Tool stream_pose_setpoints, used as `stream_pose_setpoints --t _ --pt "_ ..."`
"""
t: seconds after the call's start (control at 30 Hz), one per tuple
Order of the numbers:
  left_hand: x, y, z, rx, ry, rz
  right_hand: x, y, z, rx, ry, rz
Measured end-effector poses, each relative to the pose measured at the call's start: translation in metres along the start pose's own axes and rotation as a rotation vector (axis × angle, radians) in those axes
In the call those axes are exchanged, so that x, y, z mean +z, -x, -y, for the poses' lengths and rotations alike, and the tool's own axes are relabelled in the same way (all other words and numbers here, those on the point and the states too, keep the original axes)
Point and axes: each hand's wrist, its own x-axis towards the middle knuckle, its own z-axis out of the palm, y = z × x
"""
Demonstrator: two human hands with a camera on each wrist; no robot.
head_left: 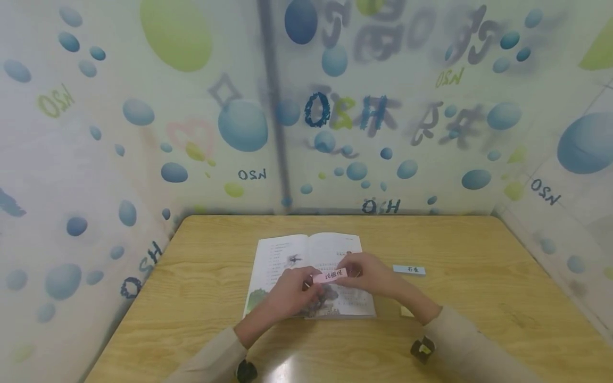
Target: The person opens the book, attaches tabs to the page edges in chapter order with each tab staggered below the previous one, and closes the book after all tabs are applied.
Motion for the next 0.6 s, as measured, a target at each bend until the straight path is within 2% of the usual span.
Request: stream_pose_setpoints --t 0.17,0.3,0.43,0.6 --pt "0.000 0.000 0.000 0.005 -0.024 -0.011 0.001 0.004 -0.003 0.177 -0.196 0.008" --pt "0.001 -0.001 0.001 0.005 -0.044 -0.021 0.008 0.007 -0.002 0.271 -0.277 -0.046" --pt "0.001 -0.001 0.001 0.001 -0.065 -0.024 0.019 0.010 0.001 0.321 -0.350 -0.130" --pt "0.001 -0.001 0.000 0.000 -0.091 -0.028 0.026 0.013 0.007 0.289 -0.338 -0.202"
